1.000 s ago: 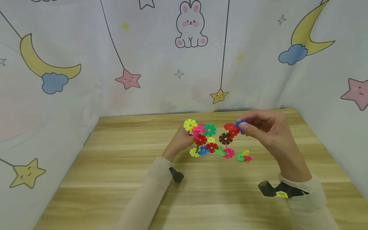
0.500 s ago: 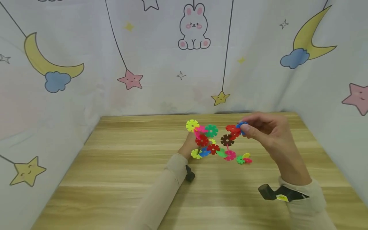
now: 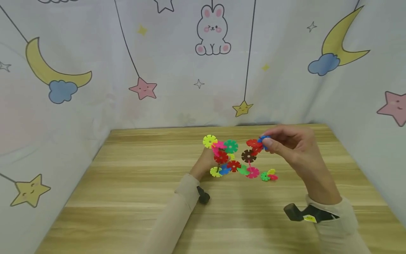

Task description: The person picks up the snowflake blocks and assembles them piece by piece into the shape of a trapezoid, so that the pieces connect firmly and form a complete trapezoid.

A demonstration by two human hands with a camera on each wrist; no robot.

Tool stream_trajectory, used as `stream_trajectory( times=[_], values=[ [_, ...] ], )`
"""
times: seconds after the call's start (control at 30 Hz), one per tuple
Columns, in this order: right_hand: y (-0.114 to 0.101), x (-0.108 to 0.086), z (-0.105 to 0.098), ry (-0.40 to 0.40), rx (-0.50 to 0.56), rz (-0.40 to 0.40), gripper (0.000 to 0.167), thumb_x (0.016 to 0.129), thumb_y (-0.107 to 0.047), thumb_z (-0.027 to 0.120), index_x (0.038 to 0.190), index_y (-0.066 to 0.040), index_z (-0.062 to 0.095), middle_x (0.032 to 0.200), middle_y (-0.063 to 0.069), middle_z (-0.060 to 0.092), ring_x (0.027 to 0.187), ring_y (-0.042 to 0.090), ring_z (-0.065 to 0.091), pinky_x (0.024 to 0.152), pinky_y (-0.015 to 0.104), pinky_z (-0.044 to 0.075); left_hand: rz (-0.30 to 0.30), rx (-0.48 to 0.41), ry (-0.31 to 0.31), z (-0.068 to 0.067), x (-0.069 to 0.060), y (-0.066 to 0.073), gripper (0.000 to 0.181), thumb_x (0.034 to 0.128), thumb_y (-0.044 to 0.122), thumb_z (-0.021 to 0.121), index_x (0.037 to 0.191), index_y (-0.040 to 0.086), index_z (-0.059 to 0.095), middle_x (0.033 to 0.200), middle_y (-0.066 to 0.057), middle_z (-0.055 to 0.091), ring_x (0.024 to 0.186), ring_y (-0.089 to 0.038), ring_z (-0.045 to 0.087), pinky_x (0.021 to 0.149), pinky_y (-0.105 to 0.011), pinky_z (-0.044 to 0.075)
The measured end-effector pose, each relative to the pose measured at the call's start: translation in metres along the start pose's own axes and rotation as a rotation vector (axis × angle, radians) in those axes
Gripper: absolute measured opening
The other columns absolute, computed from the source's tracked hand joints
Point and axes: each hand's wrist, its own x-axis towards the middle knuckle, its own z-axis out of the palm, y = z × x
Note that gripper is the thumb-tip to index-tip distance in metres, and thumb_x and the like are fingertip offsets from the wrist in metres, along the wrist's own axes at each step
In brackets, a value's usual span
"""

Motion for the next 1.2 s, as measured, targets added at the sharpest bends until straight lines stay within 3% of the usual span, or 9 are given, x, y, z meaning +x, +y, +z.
stream_trajectory(
  times=[0.07, 0.2, 0.27, 0.37, 0.53, 0.7, 0.97, 1.07, 1.2],
  values=[
    [0.000, 0.000, 0.000, 0.000, -0.011, 0.014, 0.014, 0.093, 0.017, 0.068, 0.101, 0.008, 0.076, 0.088, 0.001, 0.076, 0.072, 0.012, 0.067, 0.067, 0.020, 0.058, -0.068, -0.061, 0.029, -0.009, -0.008, 0.006, 0.033, 0.0906, 0.009, 0.081, 0.122, 0.004, 0.073, 0.117, -0.013, 0.076, 0.107, -0.023, 0.068, 0.099, -0.034, 0.058],
    [-0.001, -0.001, 0.000, -0.002, -0.039, 0.042, 0.011, 0.095, 0.014, 0.069, 0.101, 0.008, 0.075, 0.088, -0.001, 0.075, 0.073, 0.011, 0.068, 0.067, 0.019, 0.058, -0.099, -0.199, 0.144, -0.036, -0.026, 0.020, 0.023, 0.0934, 0.008, 0.079, 0.116, 0.005, 0.077, 0.104, -0.007, 0.076, 0.088, -0.012, 0.063, 0.076, -0.025, 0.054],
    [-0.002, 0.000, 0.000, -0.006, -0.045, 0.045, 0.010, 0.095, 0.013, 0.070, 0.102, 0.008, 0.075, 0.088, -0.001, 0.075, 0.074, 0.011, 0.067, 0.067, 0.018, 0.058, -0.069, -0.239, 0.207, -0.051, -0.034, 0.029, 0.020, 0.0958, 0.007, 0.077, 0.115, 0.003, 0.078, 0.099, -0.007, 0.076, 0.085, -0.012, 0.064, 0.072, -0.024, 0.054],
    [-0.002, 0.001, -0.001, -0.009, -0.028, 0.037, 0.010, 0.095, 0.014, 0.069, 0.102, 0.009, 0.075, 0.088, 0.000, 0.075, 0.073, 0.011, 0.067, 0.067, 0.018, 0.058, -0.029, -0.287, 0.275, -0.071, -0.046, 0.041, 0.023, 0.0971, 0.012, 0.080, 0.118, 0.003, 0.079, 0.097, 0.001, 0.078, 0.089, -0.010, 0.069, 0.077, -0.022, 0.056],
    [-0.002, 0.001, -0.002, 0.005, -0.030, 0.036, 0.011, 0.094, 0.014, 0.069, 0.102, 0.009, 0.075, 0.086, -0.001, 0.075, 0.073, 0.011, 0.067, 0.067, 0.018, 0.058, 0.063, -0.341, 0.340, -0.096, -0.059, 0.059, 0.024, 0.0981, 0.017, 0.080, 0.113, -0.002, 0.078, 0.086, 0.013, 0.075, 0.083, -0.007, 0.069, 0.076, -0.020, 0.058],
    [-0.001, 0.001, -0.001, -0.005, -0.048, 0.042, 0.011, 0.094, 0.014, 0.070, 0.102, 0.008, 0.075, 0.088, -0.001, 0.076, 0.074, 0.011, 0.068, 0.067, 0.018, 0.058, 0.167, -0.368, 0.374, -0.111, -0.075, 0.078, 0.018, 0.0968, 0.007, 0.079, 0.109, -0.006, 0.077, 0.085, 0.012, 0.076, 0.079, -0.008, 0.067, 0.072, -0.020, 0.057],
    [0.000, 0.001, 0.002, -0.001, -0.067, 0.040, 0.013, 0.094, 0.015, 0.070, 0.103, 0.007, 0.076, 0.089, 0.000, 0.077, 0.073, 0.011, 0.069, 0.069, 0.018, 0.060, 0.330, -0.300, 0.389, -0.112, -0.096, 0.113, 0.014, 0.0925, 0.000, 0.080, 0.106, -0.002, 0.079, 0.088, 0.011, 0.076, 0.080, -0.014, 0.066, 0.073, -0.023, 0.054],
    [0.001, 0.001, 0.005, 0.003, -0.051, 0.024, 0.016, 0.092, 0.018, 0.070, 0.103, 0.008, 0.077, 0.090, 0.002, 0.078, 0.073, 0.012, 0.069, 0.069, 0.019, 0.061, 0.397, -0.256, 0.383, -0.103, -0.101, 0.127, 0.012, 0.0906, -0.003, 0.080, 0.103, -0.003, 0.080, 0.087, 0.012, 0.077, 0.084, -0.015, 0.065, 0.077, -0.025, 0.051],
    [0.002, 0.000, 0.008, -0.005, -0.059, 0.019, 0.016, 0.092, 0.018, 0.070, 0.103, 0.008, 0.077, 0.090, 0.002, 0.078, 0.073, 0.011, 0.069, 0.069, 0.019, 0.060, 0.411, -0.141, 0.380, -0.086, -0.106, 0.140, 0.009, 0.0897, 0.005, 0.085, 0.099, 0.004, 0.083, 0.093, 0.002, 0.082, 0.095, -0.014, 0.066, 0.086, -0.029, 0.051]
  ],
)
